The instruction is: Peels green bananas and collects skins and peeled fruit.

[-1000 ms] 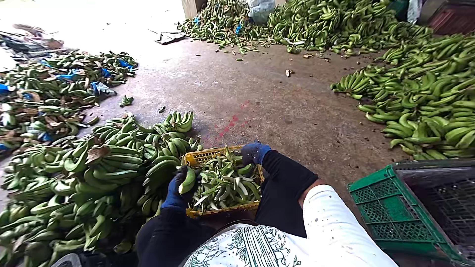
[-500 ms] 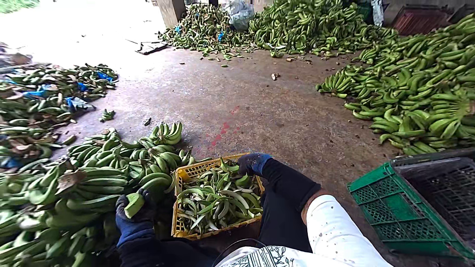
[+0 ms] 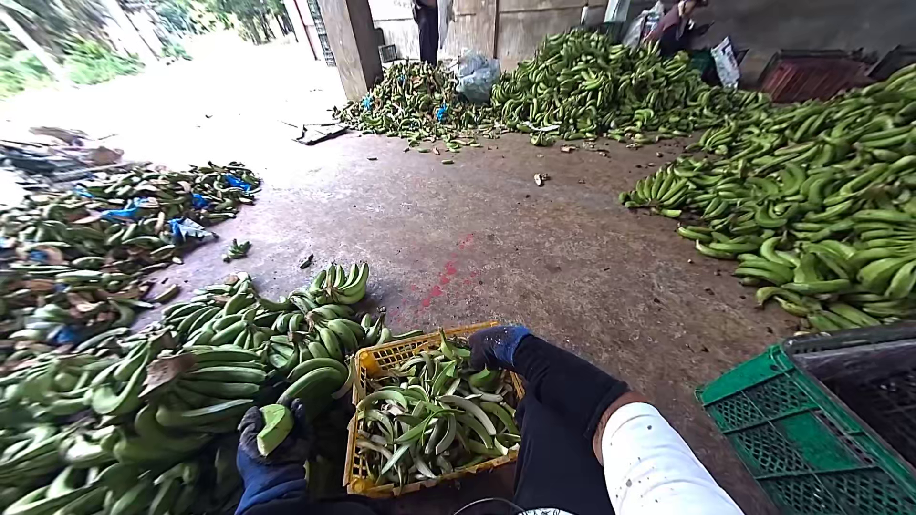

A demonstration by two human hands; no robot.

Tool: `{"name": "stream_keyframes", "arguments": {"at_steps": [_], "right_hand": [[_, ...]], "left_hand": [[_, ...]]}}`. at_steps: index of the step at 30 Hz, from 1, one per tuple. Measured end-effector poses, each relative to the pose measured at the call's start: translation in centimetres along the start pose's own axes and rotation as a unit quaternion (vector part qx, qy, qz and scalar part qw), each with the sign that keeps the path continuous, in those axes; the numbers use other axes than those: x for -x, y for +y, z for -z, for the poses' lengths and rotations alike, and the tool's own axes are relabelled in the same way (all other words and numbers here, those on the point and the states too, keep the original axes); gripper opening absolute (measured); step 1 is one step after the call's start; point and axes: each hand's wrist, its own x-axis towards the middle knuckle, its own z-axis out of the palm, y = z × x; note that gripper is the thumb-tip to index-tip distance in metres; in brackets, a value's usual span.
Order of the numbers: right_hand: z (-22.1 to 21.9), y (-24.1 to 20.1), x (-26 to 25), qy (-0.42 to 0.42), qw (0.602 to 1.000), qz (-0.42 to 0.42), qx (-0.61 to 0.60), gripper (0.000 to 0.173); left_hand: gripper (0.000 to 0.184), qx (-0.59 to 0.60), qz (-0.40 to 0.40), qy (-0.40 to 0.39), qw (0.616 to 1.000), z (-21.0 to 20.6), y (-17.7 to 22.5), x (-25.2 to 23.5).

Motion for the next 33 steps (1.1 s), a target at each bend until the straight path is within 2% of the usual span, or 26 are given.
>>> {"name": "stream_keyframes", "arguments": {"at_steps": [9, 33], "right_hand": [[-1.2, -0.5, -0.2, -0.021, 1.0, 0.002, 0.009, 0.041], [-0.9, -0.4, 0.2, -0.027, 1.0, -0.008, 0.006, 0.04]], "left_hand": [[0.03, -0.011, 0.003, -0.003, 1.0, 1.1, 0.1, 0.5], [0.031, -0.035, 0.023, 0.005, 0.999, 0.3, 0.1, 1.3]]}}
